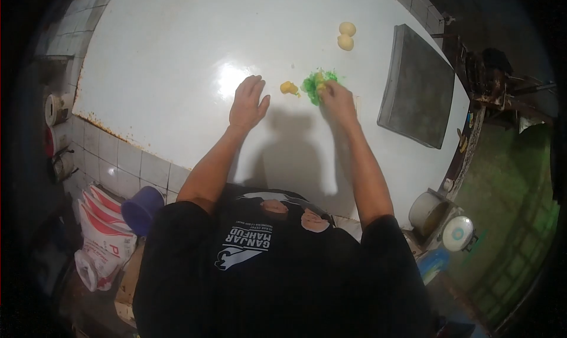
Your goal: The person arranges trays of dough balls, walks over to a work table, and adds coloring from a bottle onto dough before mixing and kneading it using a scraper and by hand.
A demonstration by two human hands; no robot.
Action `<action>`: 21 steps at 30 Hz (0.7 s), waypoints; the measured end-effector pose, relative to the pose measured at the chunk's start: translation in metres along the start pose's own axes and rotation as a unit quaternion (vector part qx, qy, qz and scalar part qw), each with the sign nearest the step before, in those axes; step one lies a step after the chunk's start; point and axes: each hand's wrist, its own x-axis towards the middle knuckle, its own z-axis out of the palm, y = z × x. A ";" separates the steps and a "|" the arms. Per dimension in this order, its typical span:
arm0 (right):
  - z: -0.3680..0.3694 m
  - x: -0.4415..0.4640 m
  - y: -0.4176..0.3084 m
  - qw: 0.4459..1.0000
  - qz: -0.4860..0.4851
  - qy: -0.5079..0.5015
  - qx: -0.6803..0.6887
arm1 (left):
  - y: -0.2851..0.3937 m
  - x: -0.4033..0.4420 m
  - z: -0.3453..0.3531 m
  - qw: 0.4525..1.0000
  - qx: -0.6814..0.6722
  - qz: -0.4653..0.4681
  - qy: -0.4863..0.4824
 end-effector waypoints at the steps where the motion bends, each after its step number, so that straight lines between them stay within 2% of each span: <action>1: -0.010 0.003 -0.003 0.986 0.064 -0.041 0.150 | 0.000 0.001 -0.001 1.000 -0.002 -0.003 0.001; 2: -0.013 0.006 -0.001 0.986 0.067 -0.043 0.148 | -0.001 0.001 -0.002 1.000 -0.003 -0.002 -0.008; 4: -0.016 0.020 0.005 0.922 0.169 -0.102 0.333 | 0.001 0.000 -0.001 1.000 -0.003 -0.001 -0.016; 5: -0.014 0.021 0.011 0.922 0.168 -0.103 0.333 | 0.002 0.000 -0.002 1.000 0.001 -0.003 -0.016; 6: -0.005 0.023 0.026 0.971 0.137 -0.060 0.185 | 0.002 0.001 -0.003 1.000 0.006 -0.006 -0.016; 7: 0.004 0.026 0.039 0.994 0.102 -0.015 0.032 | 0.002 0.002 -0.004 1.000 0.008 -0.008 -0.014; 8: 0.012 0.026 0.052 0.994 0.101 -0.019 0.031 | 0.002 0.002 -0.004 1.000 0.009 -0.001 -0.009; 10: 0.016 0.021 0.057 0.989 -0.061 0.104 -0.084 | 0.002 0.004 -0.005 1.000 0.008 0.001 -0.001; 11: 0.017 0.021 0.060 0.989 -0.062 0.099 -0.086 | 0.001 0.004 -0.005 1.000 0.011 0.007 -0.002; 14: 0.003 0.004 0.011 0.991 -0.028 0.119 -0.050 | 0.002 0.002 -0.005 1.000 0.011 0.004 -0.014; 16: 0.007 -0.008 -0.005 0.990 -0.077 0.065 -0.095 | 0.000 0.002 -0.003 1.000 0.009 0.001 -0.021; 21: 0.026 0.015 0.008 0.983 -0.074 0.022 -0.169 | 0.000 0.002 -0.001 1.000 0.011 0.007 -0.007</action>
